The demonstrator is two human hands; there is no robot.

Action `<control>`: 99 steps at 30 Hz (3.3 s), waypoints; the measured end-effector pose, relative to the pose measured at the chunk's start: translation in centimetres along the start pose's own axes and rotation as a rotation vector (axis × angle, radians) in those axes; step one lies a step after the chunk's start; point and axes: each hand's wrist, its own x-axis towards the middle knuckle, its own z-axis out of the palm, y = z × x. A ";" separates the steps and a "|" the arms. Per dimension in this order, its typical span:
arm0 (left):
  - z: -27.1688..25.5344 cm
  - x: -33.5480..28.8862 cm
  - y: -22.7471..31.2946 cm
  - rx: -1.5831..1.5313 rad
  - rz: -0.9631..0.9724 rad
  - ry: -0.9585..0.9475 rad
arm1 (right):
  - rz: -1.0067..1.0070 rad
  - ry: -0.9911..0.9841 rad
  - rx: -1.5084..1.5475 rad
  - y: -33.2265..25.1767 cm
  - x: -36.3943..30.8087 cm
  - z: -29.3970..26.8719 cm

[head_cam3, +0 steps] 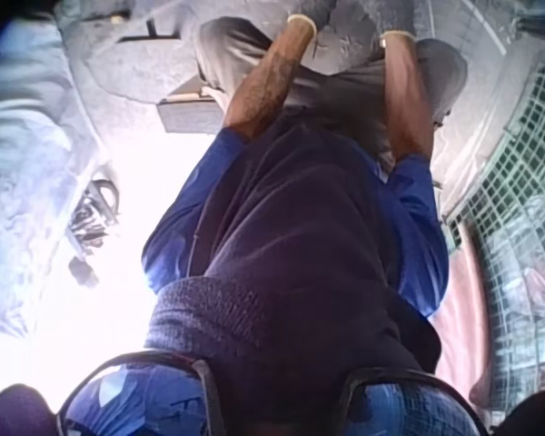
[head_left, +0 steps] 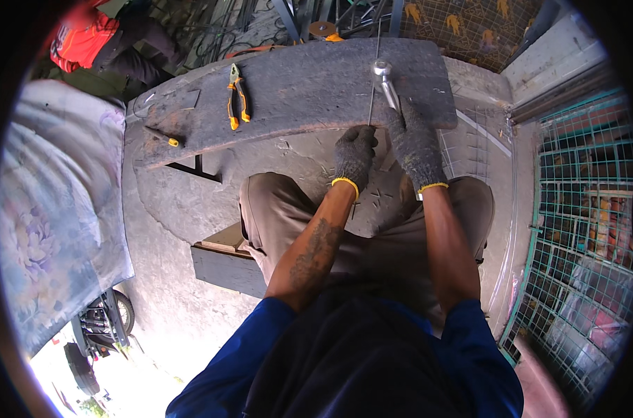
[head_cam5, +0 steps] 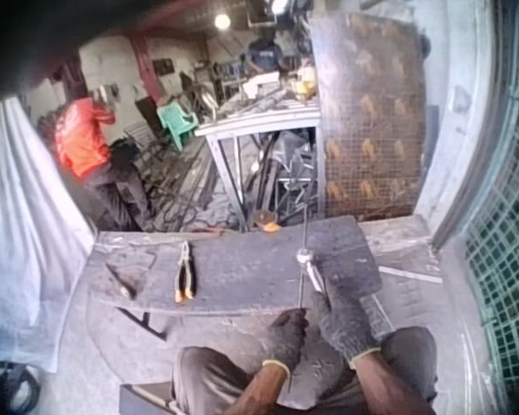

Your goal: Straightening a metal rod by hammering it against a metal block and using pliers for alignment.

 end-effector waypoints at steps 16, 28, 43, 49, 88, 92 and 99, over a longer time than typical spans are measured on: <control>-0.3 0.2 -0.1 -0.042 -0.053 -0.035 | 0.026 -0.053 0.104 -0.7 0.3 -0.9; -0.3 0.1 -0.1 -0.060 -0.053 -0.053 | 0.043 -0.081 0.072 -0.8 1.6 0.1; -4.5 -4.1 -6.2 0.000 -0.033 -0.201 | 0.396 -0.194 0.431 -0.7 1.9 0.7; -2.9 -3.5 -4.7 -0.048 0.010 -0.187 | 0.299 -0.110 0.302 1.5 1.6 0.3; -1.9 -1.1 -1.8 -0.026 0.010 -0.100 | 0.088 0.056 0.255 -2.6 0.5 -1.0; -0.7 -1.3 -1.2 -0.090 -0.056 -0.076 | -0.083 0.183 0.247 -2.3 0.3 -1.3; -0.7 -0.8 -0.8 -0.049 -0.070 -0.091 | 0.092 -0.125 0.121 -0.6 0.7 -0.6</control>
